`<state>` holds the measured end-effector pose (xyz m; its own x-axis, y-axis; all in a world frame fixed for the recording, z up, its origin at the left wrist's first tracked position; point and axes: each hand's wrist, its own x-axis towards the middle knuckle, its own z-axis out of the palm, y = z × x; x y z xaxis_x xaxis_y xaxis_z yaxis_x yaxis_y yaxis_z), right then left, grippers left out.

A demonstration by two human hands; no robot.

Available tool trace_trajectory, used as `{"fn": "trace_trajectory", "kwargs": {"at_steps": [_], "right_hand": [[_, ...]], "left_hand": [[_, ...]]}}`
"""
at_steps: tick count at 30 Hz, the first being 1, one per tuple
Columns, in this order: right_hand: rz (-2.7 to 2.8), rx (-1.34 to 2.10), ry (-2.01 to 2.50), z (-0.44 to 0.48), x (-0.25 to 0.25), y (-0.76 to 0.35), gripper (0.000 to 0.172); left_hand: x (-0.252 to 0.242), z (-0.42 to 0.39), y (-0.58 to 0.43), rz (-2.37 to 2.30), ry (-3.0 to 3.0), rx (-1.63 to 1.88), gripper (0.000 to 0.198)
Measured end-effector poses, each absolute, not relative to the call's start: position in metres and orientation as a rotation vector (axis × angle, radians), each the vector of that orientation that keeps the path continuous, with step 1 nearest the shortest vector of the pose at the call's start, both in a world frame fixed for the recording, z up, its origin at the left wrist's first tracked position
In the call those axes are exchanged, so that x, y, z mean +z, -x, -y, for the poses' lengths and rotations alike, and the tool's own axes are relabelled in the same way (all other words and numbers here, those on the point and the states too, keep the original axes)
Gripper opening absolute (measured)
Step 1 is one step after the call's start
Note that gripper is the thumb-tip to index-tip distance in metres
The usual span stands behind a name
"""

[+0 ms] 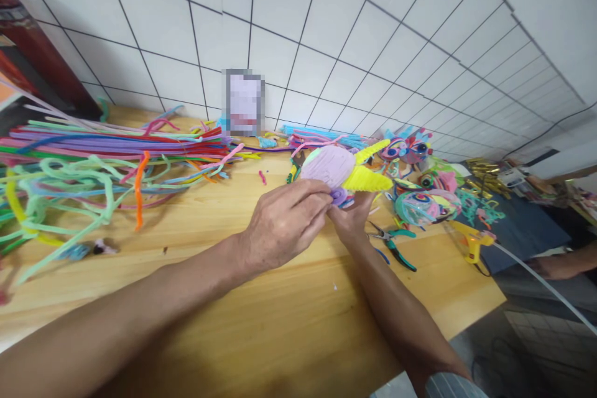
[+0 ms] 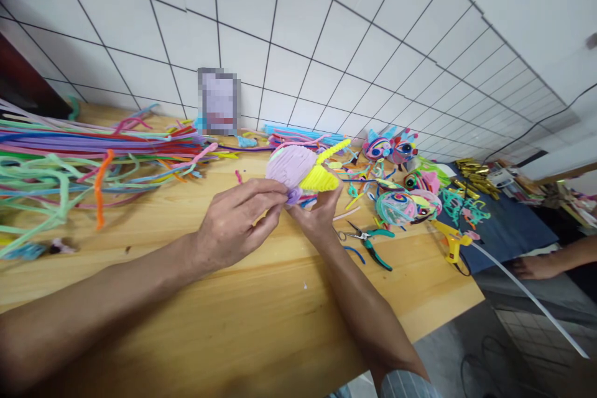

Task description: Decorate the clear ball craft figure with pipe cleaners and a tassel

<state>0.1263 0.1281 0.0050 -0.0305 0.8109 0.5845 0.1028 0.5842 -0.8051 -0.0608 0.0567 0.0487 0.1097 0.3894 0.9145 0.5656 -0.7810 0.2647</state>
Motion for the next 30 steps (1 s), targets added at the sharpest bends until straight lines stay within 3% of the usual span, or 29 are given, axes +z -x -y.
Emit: {"fn": "trace_trajectory", "kwargs": {"at_steps": [12,21,30], "right_hand": [[1.526,0.624,0.794,-0.135,-0.004,-0.128,0.116],[1.577,0.558,0.812,-0.136,-0.009,-0.128,0.1],[1.556,0.543,0.811,-0.139,-0.01,-0.124,0.109]], "left_hand": [[0.048,-0.059,0.058,1.026,2.156,-1.754,0.009],[0.042,-0.069,0.061,1.112,2.183,-1.928,0.01],[0.035,-0.073,0.065,1.179,2.205,-1.898,0.013]]}}
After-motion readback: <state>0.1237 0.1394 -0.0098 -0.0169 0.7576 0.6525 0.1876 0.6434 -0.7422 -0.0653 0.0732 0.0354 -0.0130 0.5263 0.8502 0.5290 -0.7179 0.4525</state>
